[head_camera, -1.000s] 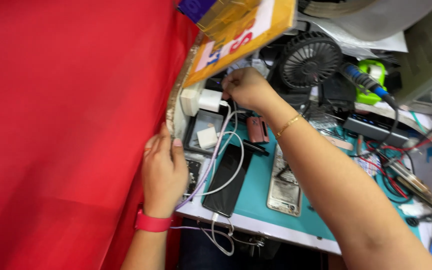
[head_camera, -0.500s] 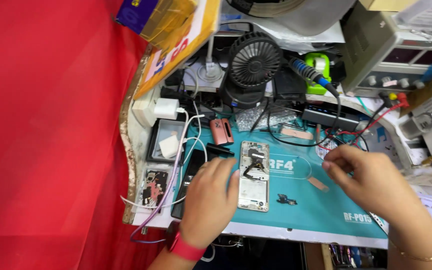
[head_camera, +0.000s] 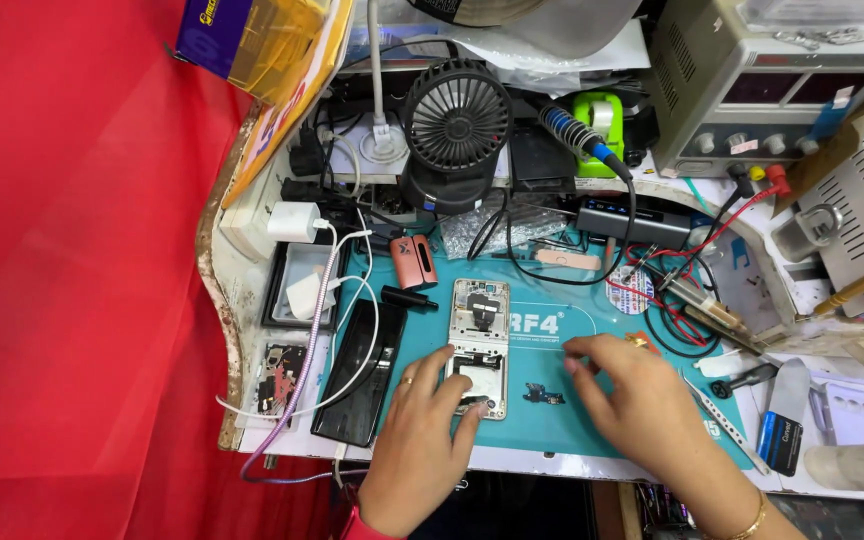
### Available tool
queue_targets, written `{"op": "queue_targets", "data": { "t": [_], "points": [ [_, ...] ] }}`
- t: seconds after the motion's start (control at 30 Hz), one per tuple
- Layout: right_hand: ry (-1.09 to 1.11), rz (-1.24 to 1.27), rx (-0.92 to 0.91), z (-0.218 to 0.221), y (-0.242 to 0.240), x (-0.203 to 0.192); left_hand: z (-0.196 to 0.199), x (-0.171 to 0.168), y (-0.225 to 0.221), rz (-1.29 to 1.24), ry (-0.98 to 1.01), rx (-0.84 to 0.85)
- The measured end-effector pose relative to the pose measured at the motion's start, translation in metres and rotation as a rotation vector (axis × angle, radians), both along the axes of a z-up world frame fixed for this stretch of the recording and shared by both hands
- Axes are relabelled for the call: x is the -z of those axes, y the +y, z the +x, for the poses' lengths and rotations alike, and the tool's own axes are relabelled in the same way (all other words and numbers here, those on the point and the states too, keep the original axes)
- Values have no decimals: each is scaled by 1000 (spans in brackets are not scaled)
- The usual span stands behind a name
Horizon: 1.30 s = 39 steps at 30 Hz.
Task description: Disassembling a mobile phone board by removing screws and components using specialized tools.
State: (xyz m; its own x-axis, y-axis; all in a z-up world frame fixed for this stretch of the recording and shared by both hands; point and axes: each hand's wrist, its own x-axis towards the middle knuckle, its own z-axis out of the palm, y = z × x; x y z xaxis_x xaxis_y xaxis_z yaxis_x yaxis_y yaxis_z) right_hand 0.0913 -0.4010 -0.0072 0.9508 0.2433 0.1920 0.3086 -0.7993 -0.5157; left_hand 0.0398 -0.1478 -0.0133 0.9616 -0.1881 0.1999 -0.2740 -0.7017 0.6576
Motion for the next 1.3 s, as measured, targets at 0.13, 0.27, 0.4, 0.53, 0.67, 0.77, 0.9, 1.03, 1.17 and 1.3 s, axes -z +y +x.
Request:
{"op": "queue_targets", "data": {
  "t": [0.13,0.27,0.4,0.53,0.67,0.77,0.9,1.03,1.17,1.3],
  "points": [
    [-132,9,-255,-6,12,2,-8,13,5,86,-46,55],
    [-30,-41,-252,-7,12,-1,-11,6,13,26,-88,74],
    [-10,-16,-261,-8,16,-4,-7,4,16,34,-82,101],
    [-64,4,-239,-15,30,4,-7,9,14,-14,-35,63],
    [-130,40,-255,-27,49,6,-11,11,9,-58,20,15],
    [-12,-3,-193,-30,47,5,-10,17,6,-98,-68,-6],
    [-214,65,-55,-31,6,-2,-10,21,9,-110,-54,-29],
    [-116,-184,449,-54,-51,-14,-8,17,7,-154,45,-69],
    [-155,-344,387,-67,-87,23,-1,12,-5,-163,83,-128],
    [-230,-366,377,-71,-90,42,1,3,-14,-185,63,-160]
  ]
}}
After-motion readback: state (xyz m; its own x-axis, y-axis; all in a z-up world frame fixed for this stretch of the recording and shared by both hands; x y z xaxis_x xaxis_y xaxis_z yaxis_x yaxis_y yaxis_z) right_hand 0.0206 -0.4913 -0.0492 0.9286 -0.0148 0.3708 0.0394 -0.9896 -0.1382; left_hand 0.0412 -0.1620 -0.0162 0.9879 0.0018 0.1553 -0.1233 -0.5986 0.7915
